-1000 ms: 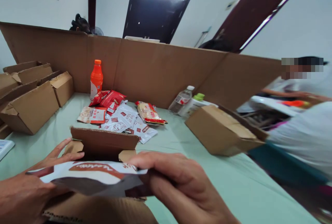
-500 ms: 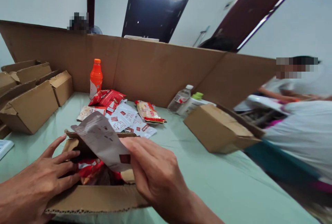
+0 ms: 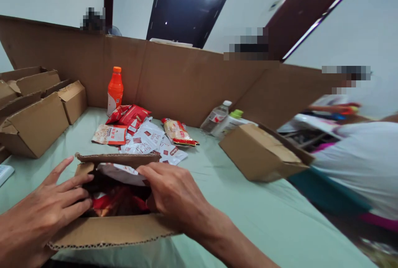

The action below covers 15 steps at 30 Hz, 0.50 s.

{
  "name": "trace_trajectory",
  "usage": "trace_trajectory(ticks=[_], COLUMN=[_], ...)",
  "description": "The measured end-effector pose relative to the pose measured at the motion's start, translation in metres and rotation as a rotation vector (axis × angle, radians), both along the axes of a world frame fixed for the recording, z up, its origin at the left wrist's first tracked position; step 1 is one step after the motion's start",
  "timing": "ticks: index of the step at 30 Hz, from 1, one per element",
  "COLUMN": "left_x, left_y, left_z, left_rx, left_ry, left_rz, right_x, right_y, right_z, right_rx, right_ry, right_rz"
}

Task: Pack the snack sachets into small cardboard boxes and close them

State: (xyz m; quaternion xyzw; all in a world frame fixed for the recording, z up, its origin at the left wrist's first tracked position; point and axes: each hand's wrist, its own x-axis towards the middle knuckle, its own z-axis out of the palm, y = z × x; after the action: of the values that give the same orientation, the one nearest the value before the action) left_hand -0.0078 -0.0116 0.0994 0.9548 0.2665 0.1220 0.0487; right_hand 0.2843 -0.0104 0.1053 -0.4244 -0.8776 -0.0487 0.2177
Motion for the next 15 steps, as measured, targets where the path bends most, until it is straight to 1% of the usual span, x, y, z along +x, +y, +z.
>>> trace_trajectory(ticks=[3, 5, 7, 10, 13, 15], left_x=[-0.004, -0.006, -0.008, -0.013, -0.020, -0.024], left_y=[0.000, 0.000, 0.000, 0.001, 0.008, 0.014], left_z=[-0.006, -0.008, -0.008, -0.007, -0.011, -0.017], left_rx=[0.143, 0.203, 0.214, 0.231, 0.259, 0.245], left_ry=[-0.054, -0.090, -0.102, -0.073, -0.046, -0.027], left_rz=[0.065, 0.083, 0.085, 0.075, 0.022, -0.035], right_x=[-0.009, -0.019, -0.030, -0.042, -0.046, -0.042], right_y=[0.003, 0.010, 0.022, 0.042, 0.051, 0.046], right_z=[0.007, 0.011, 0.010, 0.000, -0.013, -0.016], right_rx=[-0.208, -0.355, -0.495, -0.671, -0.755, -0.734], right_ry=[-0.188, -0.254, -0.289, -0.336, -0.320, -0.247], right_rz=[-0.090, -0.110, -0.066, 0.040, 0.081, 0.110])
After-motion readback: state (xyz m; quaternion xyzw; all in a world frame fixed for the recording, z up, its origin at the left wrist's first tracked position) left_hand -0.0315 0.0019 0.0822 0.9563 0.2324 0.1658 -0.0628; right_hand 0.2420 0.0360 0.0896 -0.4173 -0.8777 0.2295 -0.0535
